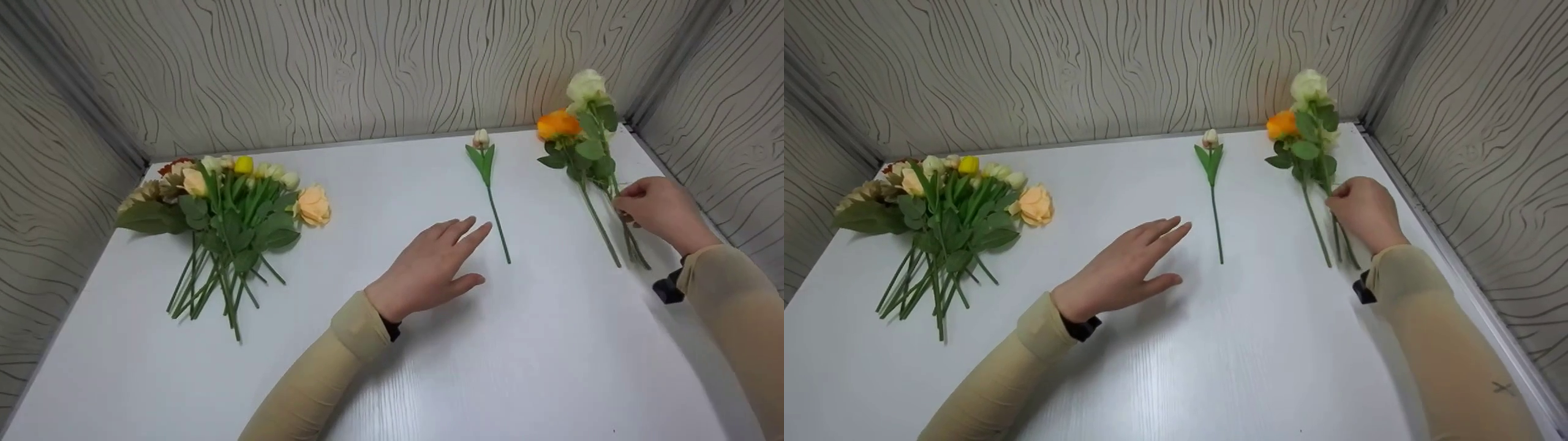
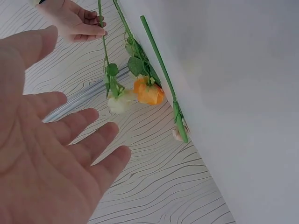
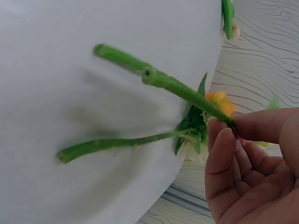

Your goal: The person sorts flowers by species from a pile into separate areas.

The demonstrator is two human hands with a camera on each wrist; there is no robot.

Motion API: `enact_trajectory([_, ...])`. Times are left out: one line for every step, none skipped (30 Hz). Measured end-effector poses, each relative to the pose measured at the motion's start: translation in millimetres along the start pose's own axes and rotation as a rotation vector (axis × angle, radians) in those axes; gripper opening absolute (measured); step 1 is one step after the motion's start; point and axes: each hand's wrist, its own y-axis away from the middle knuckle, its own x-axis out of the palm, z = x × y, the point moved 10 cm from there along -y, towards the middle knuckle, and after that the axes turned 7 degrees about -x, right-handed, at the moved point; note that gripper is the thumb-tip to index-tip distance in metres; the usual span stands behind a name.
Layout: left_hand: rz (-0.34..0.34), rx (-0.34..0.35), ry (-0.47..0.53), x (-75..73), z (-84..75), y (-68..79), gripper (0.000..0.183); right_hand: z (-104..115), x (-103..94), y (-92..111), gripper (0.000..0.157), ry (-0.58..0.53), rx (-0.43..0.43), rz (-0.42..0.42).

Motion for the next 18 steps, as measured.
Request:
enact_trajectory([0.006,-0.002,0.002,0.7,0.5,-0.1,0.076,-5,1.2,1,0.044,0.01,0.005,0.01])
enact_trajectory([0.012,-0.002,0.004,1.3,0.8,-0.2,0.076,-8,2.7,2,0.044,0.019,0.009,0.016])
enact_trajectory([0.018,-0.004,0.006,2.0,1.0,-0.3,0.076,-11,4.5,3,0.044,0.031,0.012,0.022])
enact_trajectory([0.024,-0.006,0.009,2.7,1.2,-0.5,0.076,-13,6.1,4,0.044,0.045,0.013,0.025])
enact_trajectory([0.029,-0.008,0.012,3.3,1.5,-0.4,0.077,-14,7.8,4,0.043,0.057,0.016,0.027])
enact_trajectory([0.035,-0.013,0.016,3.9,2.0,-0.6,0.077,-15,9.1,4,0.043,0.064,0.012,0.027])
enact_trajectory([0.04,-0.017,0.019,4.3,2.5,-0.6,0.077,-15,10.1,4,0.043,0.067,0.011,0.026])
enact_trajectory([0.045,-0.02,0.022,4.8,2.8,-0.7,0.077,-15,10.9,5,0.043,0.073,0.01,0.026])
enact_trajectory([0.05,-0.024,0.024,5.1,3.1,-0.7,0.077,-16,11.6,4,0.043,0.076,0.01,0.028])
enact_trajectory([0.053,-0.027,0.026,5.5,3.5,-0.8,0.077,-16,11.9,4,0.043,0.076,0.01,0.03])
enact_trajectory([0.056,-0.028,0.028,5.7,3.7,-0.9,0.077,-16,12.3,4,0.043,0.071,0.012,0.035])
enact_trajectory([0.058,-0.029,0.03,5.9,3.8,-1.2,0.077,-16,12.2,4,0.043,0.07,0.011,0.037])
enact_trajectory([0.058,-0.028,0.03,6.0,3.7,-1.3,0.077,-16,11.8,4,0.044,0.069,0.011,0.039])
enact_trajectory([0.058,-0.026,0.03,6.2,3.9,-1.4,0.076,-16,11.3,5,0.045,0.064,0.012,0.041])
enact_trajectory([0.058,-0.027,0.034,6.3,4.1,-1.5,0.076,-16,10.1,5,0.046,0.065,0.013,0.04])
enact_trajectory([0.058,-0.027,0.036,6.4,4.3,-1.5,0.076,-15,8.8,5,0.046,0.069,0.015,0.037])
enact_trajectory([0.058,-0.027,0.038,6.6,4.6,-1.6,0.076,-15,7.0,5,0.047,0.077,0.014,0.031])
enact_trajectory([0.059,-0.028,0.04,6.8,5.0,-1.5,0.076,-13,5.0,6,0.048,0.087,0.008,0.023])
